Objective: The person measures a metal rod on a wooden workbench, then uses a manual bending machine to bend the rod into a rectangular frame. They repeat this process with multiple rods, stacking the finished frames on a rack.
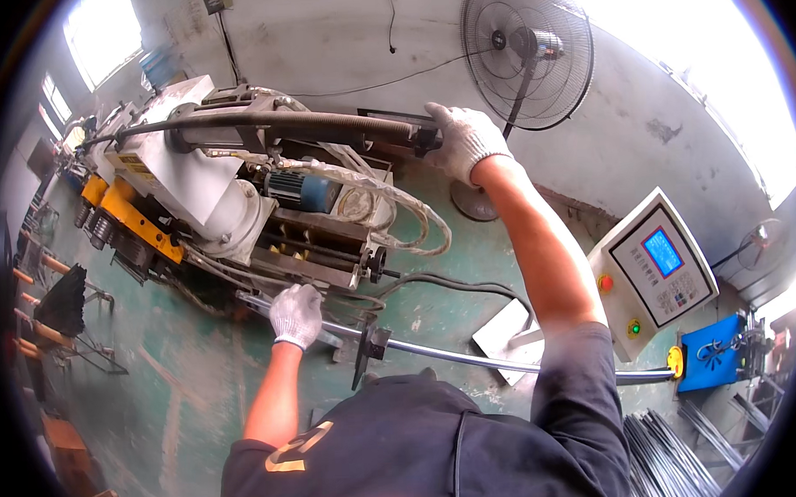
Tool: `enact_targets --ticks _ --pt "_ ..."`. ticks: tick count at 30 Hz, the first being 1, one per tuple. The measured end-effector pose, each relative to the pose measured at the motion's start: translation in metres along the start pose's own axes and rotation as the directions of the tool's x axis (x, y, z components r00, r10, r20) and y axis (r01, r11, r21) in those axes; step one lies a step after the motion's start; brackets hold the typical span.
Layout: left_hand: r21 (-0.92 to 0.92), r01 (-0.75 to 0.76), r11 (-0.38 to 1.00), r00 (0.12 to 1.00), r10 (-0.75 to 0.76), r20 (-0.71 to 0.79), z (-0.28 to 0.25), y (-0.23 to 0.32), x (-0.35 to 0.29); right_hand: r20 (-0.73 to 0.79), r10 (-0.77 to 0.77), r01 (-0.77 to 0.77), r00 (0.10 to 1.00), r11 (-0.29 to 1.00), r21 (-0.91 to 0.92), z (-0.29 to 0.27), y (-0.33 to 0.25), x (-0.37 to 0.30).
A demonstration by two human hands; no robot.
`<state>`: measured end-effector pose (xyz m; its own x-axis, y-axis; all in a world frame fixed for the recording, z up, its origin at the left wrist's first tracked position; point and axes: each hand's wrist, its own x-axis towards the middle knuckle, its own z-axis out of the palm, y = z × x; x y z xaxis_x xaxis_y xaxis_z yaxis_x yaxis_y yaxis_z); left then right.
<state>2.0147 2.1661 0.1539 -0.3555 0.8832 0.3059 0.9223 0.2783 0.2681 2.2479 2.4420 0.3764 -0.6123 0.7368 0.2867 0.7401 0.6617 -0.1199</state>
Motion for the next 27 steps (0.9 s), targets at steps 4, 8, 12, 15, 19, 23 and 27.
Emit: enact_targets --ticks 4,8,12,15,19,23,27 --pt "0.004 0.047 0.999 0.998 -0.047 0.045 -0.001 0.002 0.002 0.017 -0.017 0.017 1.000 1.000 -0.025 0.003 0.002 0.008" --pt "-0.003 0.062 0.998 0.997 -0.062 0.038 -0.005 0.005 0.002 0.008 0.010 -0.010 1.000 0.999 -0.032 0.006 0.000 0.010" --pt "-0.012 0.070 0.997 0.998 -0.070 0.006 -0.001 0.004 0.001 0.021 0.015 -0.015 1.000 1.000 -0.006 0.004 -0.002 0.010" --pt "-0.032 0.055 0.998 0.998 -0.056 -0.017 0.001 0.004 0.001 0.018 0.003 -0.003 1.000 1.000 -0.009 0.005 0.001 0.011" --pt "-0.033 0.063 0.998 0.998 -0.063 -0.023 0.002 0.004 0.000 0.025 -0.007 0.007 1.000 0.999 -0.038 0.005 -0.001 0.012" --pt "-0.052 0.062 0.997 0.998 -0.063 -0.019 0.000 0.005 0.000 0.058 0.028 -0.025 0.998 0.998 -0.056 0.001 -0.006 0.012" --pt "-0.069 0.033 0.997 0.997 -0.038 -0.073 0.000 0.004 0.000 0.104 0.046 -0.040 0.994 0.997 -0.062 -0.002 -0.005 0.014"
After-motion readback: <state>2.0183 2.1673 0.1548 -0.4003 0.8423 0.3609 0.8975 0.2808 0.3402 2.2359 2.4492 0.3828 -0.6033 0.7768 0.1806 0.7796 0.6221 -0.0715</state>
